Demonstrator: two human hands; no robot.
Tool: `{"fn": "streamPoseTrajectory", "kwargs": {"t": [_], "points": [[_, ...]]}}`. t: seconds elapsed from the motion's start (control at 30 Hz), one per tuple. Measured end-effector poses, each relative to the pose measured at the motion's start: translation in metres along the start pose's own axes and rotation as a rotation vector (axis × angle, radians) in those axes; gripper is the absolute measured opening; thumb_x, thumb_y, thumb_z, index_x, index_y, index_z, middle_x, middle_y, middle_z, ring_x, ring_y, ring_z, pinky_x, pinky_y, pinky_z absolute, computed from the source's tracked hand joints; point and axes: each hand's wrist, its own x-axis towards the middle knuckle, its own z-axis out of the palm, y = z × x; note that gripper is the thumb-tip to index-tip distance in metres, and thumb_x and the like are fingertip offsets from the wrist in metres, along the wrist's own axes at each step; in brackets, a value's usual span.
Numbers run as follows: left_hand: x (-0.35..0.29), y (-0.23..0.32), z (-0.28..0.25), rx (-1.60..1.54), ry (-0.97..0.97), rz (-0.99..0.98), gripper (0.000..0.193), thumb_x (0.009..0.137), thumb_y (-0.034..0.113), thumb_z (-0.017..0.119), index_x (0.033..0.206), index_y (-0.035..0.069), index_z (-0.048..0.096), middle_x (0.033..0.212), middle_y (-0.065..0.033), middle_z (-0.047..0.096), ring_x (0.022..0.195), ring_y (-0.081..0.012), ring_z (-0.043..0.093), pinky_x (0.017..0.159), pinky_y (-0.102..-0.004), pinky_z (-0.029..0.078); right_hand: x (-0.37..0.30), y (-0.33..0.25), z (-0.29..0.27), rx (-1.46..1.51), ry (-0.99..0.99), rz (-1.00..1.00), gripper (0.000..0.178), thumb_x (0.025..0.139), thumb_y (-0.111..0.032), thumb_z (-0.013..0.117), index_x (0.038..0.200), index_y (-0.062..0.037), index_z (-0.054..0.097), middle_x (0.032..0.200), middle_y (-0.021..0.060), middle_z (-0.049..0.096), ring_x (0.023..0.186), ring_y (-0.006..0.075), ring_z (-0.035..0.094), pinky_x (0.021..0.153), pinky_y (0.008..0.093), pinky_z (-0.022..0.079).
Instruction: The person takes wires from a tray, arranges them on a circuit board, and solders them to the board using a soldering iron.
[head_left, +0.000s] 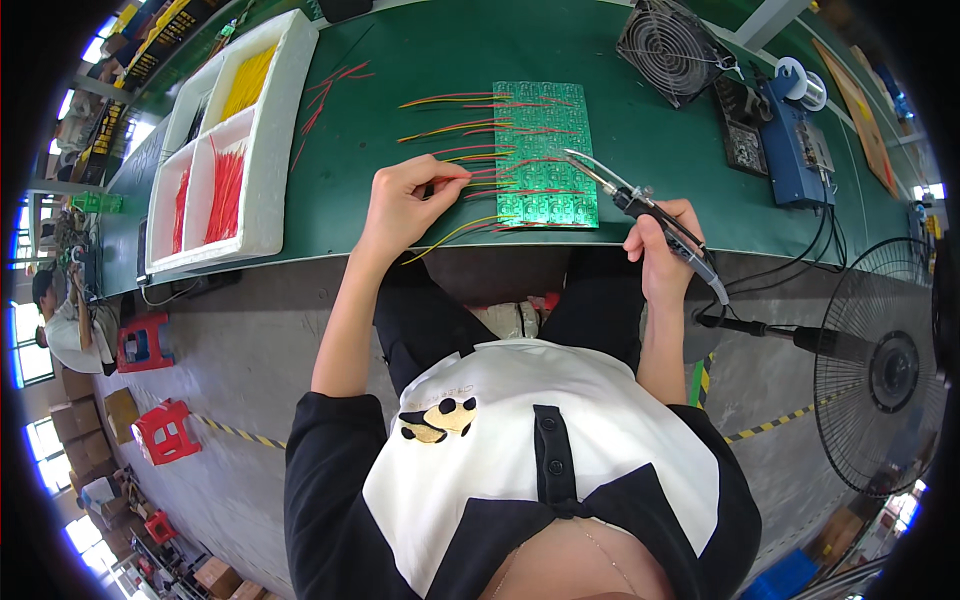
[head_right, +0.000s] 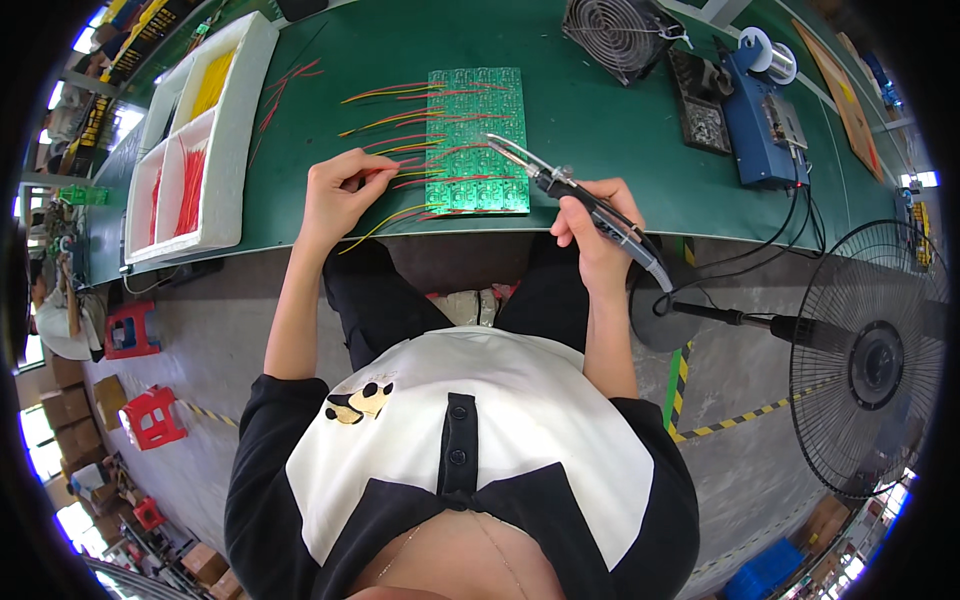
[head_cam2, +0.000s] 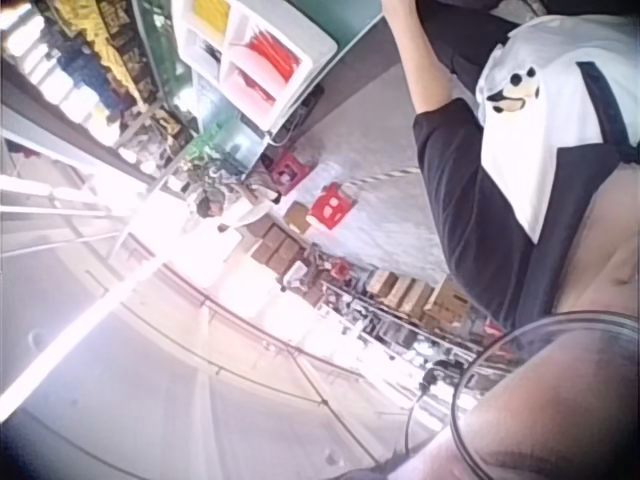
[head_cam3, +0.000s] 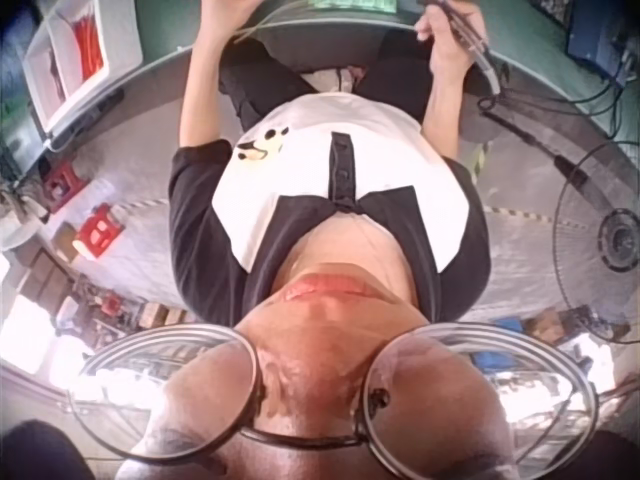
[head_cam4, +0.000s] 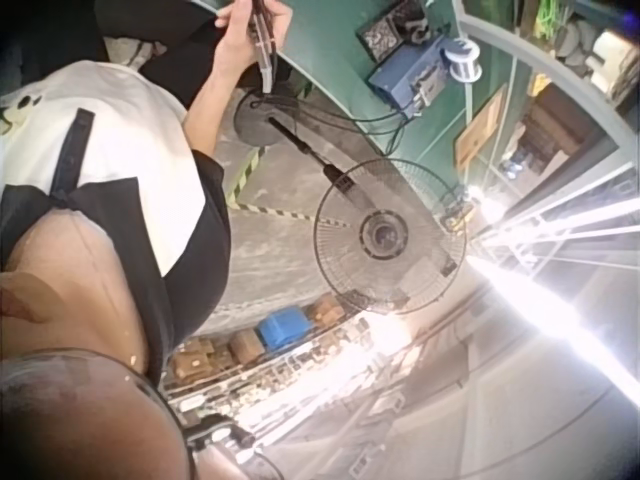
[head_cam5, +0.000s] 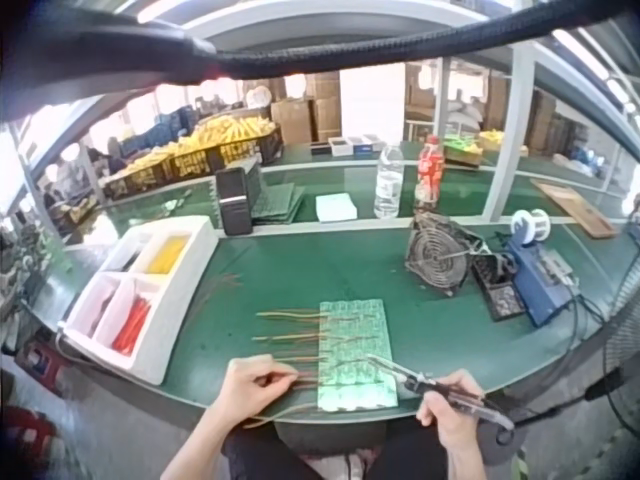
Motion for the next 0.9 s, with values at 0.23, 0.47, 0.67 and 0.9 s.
{"fn": "streamPoseTrajectory", "kwargs": {"t": [0.23,0.47,0.67,0.9], "points": [[0.001,0.000,-0.001,0.026,-0.002,0.024,0.008,0.072,0.002,0.067,0.080,0.002,0.067,0.061,-0.0033,0.054,0.050,-0.0088,0.042,0.046,-0.0237,0.034,0.002,-0.005,0.010,-0.073,-0.111,0.088,0.014,0.078,-0.001,0.064,0.086,0.0027,0.052,0.062,0.0068,0.058,0.049,0.0075,0.054,0.043,0.0171,0.041],[0.002,-0.003,-0.001,0.052,-0.001,0.031,0.008,0.071,0.004,0.067,0.079,0.003,0.067,0.059,-0.0041,0.052,0.050,-0.0106,0.044,0.047,-0.0246,0.036,0.002,-0.006,0.021,-0.144,-0.167,0.153,0.014,0.077,-0.002,0.066,0.084,0.0020,0.054,0.063,0.0054,0.059,0.049,0.0058,0.053,0.043,0.0165,0.040],[0.002,-0.007,0.000,0.026,0.000,0.076,0.010,0.073,0.000,0.065,0.081,0.004,0.068,0.060,0.0005,0.051,0.050,-0.0051,0.036,0.044,-0.0222,0.026,0.004,-0.005,0.021,-0.175,-0.162,0.147,0.015,0.077,-0.003,0.066,0.083,0.0018,0.054,0.063,0.0050,0.059,0.049,0.0053,0.053,0.042,0.0165,0.039],[0.002,-0.001,0.001,0.050,0.007,0.039,0.008,0.071,0.005,0.067,0.078,0.004,0.068,0.059,-0.0053,0.053,0.050,-0.0131,0.048,0.047,-0.0255,0.039,0.001,-0.004,0.017,-0.224,-0.173,0.132,0.014,0.077,-0.004,0.066,0.083,0.0012,0.054,0.059,0.0042,0.059,0.048,0.0047,0.052,0.042,0.0166,0.037]]}}
